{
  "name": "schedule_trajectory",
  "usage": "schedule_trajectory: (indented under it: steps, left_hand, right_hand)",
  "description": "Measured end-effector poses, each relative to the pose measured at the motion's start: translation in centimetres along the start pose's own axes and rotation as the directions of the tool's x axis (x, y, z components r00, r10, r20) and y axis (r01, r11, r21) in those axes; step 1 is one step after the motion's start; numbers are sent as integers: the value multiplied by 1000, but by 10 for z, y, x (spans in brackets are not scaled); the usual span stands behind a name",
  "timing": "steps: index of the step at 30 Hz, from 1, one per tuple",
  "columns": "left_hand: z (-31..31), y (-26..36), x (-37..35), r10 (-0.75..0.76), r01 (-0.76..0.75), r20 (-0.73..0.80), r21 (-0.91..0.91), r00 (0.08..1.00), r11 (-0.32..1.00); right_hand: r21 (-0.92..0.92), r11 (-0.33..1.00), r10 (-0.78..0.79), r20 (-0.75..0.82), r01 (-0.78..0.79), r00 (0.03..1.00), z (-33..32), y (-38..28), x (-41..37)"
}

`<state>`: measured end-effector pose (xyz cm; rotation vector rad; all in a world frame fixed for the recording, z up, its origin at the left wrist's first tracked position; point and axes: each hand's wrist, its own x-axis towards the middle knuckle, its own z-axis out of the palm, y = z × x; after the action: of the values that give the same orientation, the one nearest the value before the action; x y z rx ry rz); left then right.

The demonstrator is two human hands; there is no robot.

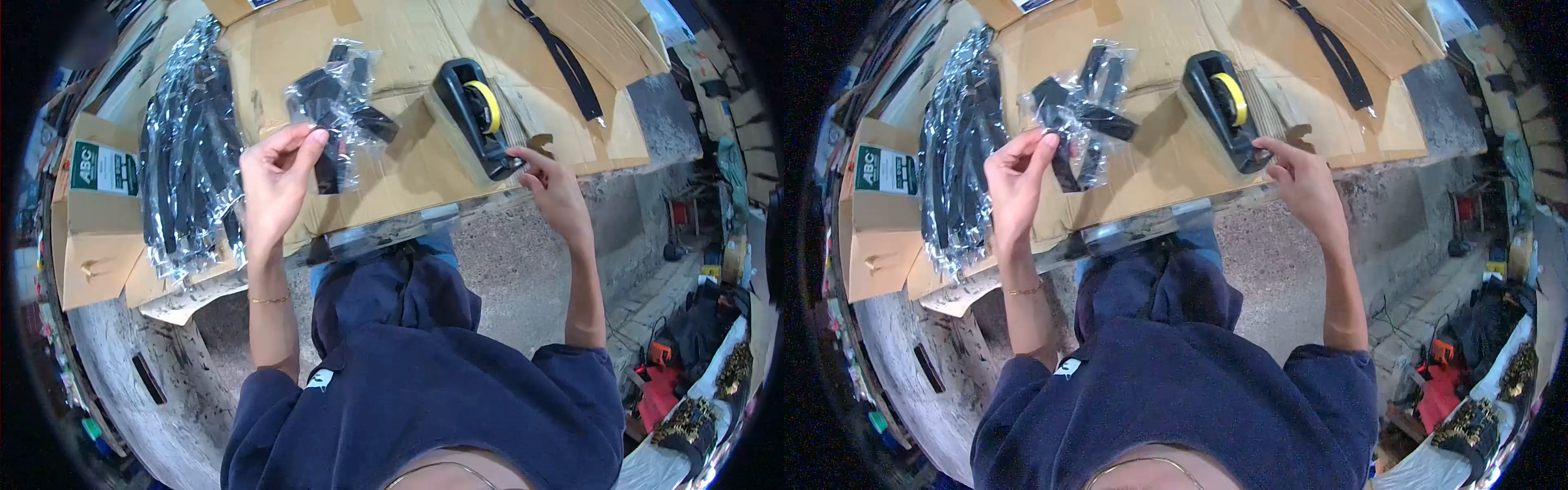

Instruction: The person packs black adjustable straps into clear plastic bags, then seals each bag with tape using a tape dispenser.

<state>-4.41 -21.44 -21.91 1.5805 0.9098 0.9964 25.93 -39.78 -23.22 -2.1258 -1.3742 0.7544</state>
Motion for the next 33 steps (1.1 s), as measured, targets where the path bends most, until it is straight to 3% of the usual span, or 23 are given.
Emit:
schedule_trajectory:
  steps: [2,3,4,7,9,12,13,14,16,17,18,20,21,22,24,33]
  left_hand:
    - [0,-2,-1,-12,12,-32,9,999,1000]
    - [1,-2,-1,9,-9,-41,-4,999,1000]
    - [1,-2,-1,27,-28,-55,-18,998,999]
    - [0,1,-2,10,-12,-40,-70,999,997]
    - [5,2,-4,16,-21,-60,-91,998,996]
    - [5,2,-4,17,-19,-37,-55,999,998]
    - [7,3,-5,21,-23,-34,-63,999,998]
    - [8,5,-7,23,-26,-35,-71,999,997]
    - [8,7,-8,23,-27,-50,-83,998,996]
    - [9,5,-7,23,-29,-53,-116,998,993]
    - [9,4,-7,21,-29,-54,-150,998,988]
    - [10,6,-7,18,-27,-63,-142,998,990]
    - [10,8,-6,32,-42,-81,-120,996,992]
    - [11,9,-6,47,-56,-96,-97,994,994]
    - [11,10,-4,44,-53,-107,-83,993,995]
    - [12,11,-6,36,-48,-116,-104,993,993]
  right_hand:
    - [-223,974,-66,-152,31,986,10,-8,-10]
    - [-201,979,-6,-120,-19,993,12,-10,-16]
    - [-202,979,-40,-104,18,994,14,-12,-23]
    - [-69,997,-33,-178,21,984,20,-20,-31]
    - [142,989,69,-308,-26,949,21,-35,-35]
    - [141,989,-9,-272,49,962,25,-48,-16]
    - [260,964,6,-249,61,968,26,-59,-12]
    - [261,963,-9,-247,75,969,30,-67,-5]
    - [507,829,-115,-256,235,960,37,-82,8]
    - [514,764,-230,-349,391,908,42,-96,12]
    - [514,760,-239,-348,398,907,46,-105,18]
    - [769,529,-237,-272,359,933,54,-120,25]
    - [832,503,-180,-164,234,970,53,-136,22]
    - [832,503,-185,-164,237,969,56,-138,25]
    - [980,179,-342,147,-89,928,63,-142,36]
    - [993,81,-252,102,-84,962,86,-156,53]
